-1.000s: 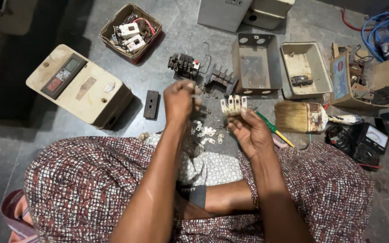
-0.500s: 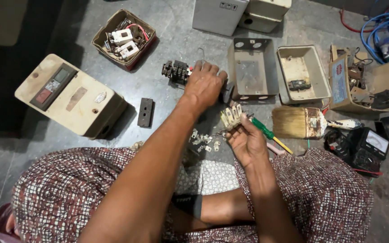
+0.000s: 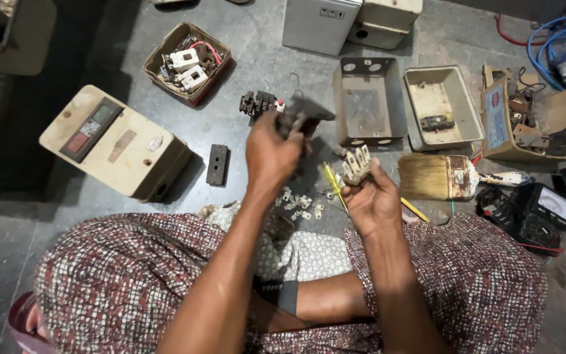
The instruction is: The person handles small electrical components by hand, picking up ceramic parts and fitting them into a larger switch assembly. They use a screwdriver to work on the device before setting it down among other tools and boxes on the floor.
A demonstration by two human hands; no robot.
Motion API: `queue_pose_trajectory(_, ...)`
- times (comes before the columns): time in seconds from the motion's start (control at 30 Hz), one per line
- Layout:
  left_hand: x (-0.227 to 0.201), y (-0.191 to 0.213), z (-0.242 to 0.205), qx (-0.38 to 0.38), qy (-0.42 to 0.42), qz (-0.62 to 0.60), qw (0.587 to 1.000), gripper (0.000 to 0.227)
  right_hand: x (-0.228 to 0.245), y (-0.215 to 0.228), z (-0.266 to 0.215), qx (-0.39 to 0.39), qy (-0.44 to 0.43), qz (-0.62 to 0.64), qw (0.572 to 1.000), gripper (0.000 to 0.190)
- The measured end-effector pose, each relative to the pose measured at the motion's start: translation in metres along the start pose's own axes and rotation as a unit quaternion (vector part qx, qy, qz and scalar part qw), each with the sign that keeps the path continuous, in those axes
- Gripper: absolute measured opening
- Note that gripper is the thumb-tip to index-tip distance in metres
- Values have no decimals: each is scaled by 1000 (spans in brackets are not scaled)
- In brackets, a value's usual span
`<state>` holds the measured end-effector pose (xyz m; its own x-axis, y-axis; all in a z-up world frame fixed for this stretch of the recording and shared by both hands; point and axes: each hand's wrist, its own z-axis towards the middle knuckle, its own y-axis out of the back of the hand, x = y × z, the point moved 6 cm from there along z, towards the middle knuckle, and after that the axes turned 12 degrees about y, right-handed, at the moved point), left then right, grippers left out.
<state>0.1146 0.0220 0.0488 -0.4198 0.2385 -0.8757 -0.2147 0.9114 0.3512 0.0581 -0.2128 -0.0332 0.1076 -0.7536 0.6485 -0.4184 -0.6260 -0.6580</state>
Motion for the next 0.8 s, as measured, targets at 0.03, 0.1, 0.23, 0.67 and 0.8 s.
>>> queue_pose_trajectory(0.03,14,4,-3,8,31,-64,997,44,1,0,-1,-1,3,0,1000,25)
queue_pose_trajectory(0.1,49,8,-5,24,123,-145,982,41,0,-1,-2,9,4,-5,1000,26)
queue_pose_trajectory(0.23,94,4,-7,22,215,-199,956,22,-5,-7,-9,25,1,-7,1000,25)
queue_pose_trajectory(0.67,91,5,-20,-31,232,43,971,43,-28,-8,-17,25,-23,-86,996,23)
queue_pose_trajectory(0.8,84,14,-20,-16,241,120,963,49,-27,-8,-16,27,-21,-75,997,22)
